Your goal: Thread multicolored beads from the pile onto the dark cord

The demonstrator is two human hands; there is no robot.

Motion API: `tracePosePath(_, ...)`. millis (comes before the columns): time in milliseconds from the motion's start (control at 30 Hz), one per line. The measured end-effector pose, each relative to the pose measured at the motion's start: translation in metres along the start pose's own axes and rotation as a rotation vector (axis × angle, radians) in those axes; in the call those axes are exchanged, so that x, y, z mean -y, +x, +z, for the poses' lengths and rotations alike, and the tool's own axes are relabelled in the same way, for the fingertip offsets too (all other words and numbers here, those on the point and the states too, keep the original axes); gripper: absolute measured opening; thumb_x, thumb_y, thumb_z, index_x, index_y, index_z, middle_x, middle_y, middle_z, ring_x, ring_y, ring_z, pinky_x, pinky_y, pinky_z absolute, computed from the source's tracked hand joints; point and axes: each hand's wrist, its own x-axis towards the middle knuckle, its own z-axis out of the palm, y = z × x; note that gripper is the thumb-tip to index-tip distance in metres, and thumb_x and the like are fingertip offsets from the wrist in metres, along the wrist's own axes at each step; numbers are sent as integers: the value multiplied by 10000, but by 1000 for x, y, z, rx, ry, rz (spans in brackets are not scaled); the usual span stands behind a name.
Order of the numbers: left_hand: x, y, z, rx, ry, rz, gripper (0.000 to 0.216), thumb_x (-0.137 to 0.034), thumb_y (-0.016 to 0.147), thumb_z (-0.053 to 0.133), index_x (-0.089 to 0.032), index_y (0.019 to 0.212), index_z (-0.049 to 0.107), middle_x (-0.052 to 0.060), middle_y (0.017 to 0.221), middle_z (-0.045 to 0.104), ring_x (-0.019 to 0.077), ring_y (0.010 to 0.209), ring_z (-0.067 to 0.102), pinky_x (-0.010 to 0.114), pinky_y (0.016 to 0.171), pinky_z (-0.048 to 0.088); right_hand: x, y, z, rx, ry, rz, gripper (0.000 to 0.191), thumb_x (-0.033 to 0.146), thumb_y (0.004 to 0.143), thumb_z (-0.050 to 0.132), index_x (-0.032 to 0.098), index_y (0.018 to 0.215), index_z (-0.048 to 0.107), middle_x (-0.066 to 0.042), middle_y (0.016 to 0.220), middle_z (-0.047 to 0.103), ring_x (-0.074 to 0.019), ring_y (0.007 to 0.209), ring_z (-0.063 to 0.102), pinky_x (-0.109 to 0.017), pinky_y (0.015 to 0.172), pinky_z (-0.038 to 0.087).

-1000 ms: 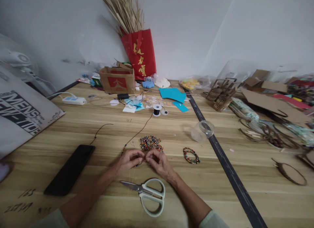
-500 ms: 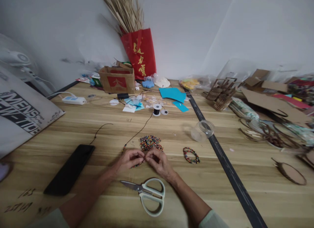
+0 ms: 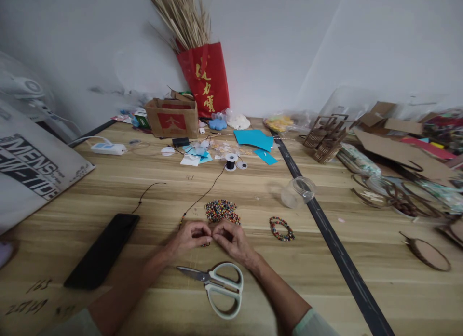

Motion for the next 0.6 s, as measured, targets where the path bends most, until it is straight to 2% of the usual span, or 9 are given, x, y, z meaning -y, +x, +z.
tracePosePath(333, -1, 0, 0, -1, 26, 27, 235, -342, 691, 710, -120, 696, 632, -1, 637, 592, 108, 610, 516, 211, 581, 397, 1, 0, 1, -8, 52, 54, 246, 405, 854, 605, 166, 798, 586, -2, 687, 531, -122, 617, 465, -221, 550, 372)
tracePosePath(600, 0, 1, 0, 10, 20, 25, 213, -319, 691, 699, -121, 693, 620, -4, 630, 588, 100, 599, 515, 199, 567, 398, 2, 0, 2, 1, 25, 28, 267, 421, 868, 581, 165, 792, 600, -12, 693, 547, -128, 635, 489, -235, 579, 402)
